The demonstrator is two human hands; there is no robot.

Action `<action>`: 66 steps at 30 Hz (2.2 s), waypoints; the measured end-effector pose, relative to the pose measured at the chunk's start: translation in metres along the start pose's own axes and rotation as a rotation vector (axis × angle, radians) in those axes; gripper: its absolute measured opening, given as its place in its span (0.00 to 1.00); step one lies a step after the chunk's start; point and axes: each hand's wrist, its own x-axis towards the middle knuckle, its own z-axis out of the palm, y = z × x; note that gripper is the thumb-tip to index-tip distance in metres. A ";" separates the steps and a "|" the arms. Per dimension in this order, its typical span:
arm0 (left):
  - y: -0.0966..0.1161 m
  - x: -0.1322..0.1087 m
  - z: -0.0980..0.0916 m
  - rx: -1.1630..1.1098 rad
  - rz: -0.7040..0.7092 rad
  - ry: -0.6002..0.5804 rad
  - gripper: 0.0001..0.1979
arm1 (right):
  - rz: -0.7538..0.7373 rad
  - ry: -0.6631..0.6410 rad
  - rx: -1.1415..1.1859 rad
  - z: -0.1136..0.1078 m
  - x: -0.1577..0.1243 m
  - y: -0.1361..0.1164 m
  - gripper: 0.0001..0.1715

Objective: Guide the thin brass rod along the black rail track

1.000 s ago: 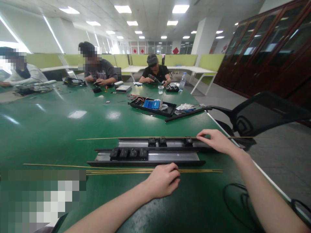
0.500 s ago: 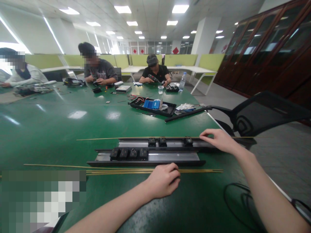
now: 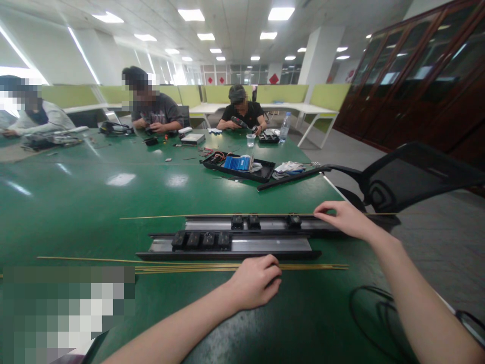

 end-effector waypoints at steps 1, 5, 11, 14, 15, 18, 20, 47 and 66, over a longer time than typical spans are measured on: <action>0.000 0.000 0.000 0.000 0.000 -0.001 0.08 | 0.002 -0.002 -0.003 -0.001 -0.001 0.000 0.20; 0.000 0.000 0.000 0.000 -0.002 0.003 0.08 | 0.000 -0.007 -0.009 -0.002 -0.002 0.000 0.21; 0.000 0.000 0.001 -0.007 0.000 0.013 0.08 | 0.020 -0.010 -0.011 -0.006 -0.003 -0.004 0.19; 0.000 0.001 0.001 -0.004 0.001 0.011 0.08 | 0.032 -0.008 -0.010 -0.008 -0.004 -0.004 0.19; 0.000 0.001 0.000 -0.003 0.001 0.007 0.08 | 0.034 -0.006 -0.010 -0.008 -0.004 -0.004 0.19; 0.001 0.001 -0.001 0.000 -0.002 -0.004 0.08 | 0.035 0.000 -0.010 -0.008 -0.004 -0.003 0.19; 0.001 0.001 -0.001 0.000 -0.003 -0.006 0.08 | 0.031 -0.001 -0.010 -0.008 -0.004 -0.002 0.19; 0.001 0.000 0.001 -0.015 -0.003 0.000 0.08 | 0.055 -0.008 0.003 -0.014 -0.006 0.002 0.19; 0.000 0.001 0.000 -0.010 -0.008 0.000 0.08 | 0.087 -0.014 -0.067 -0.020 -0.018 0.041 0.23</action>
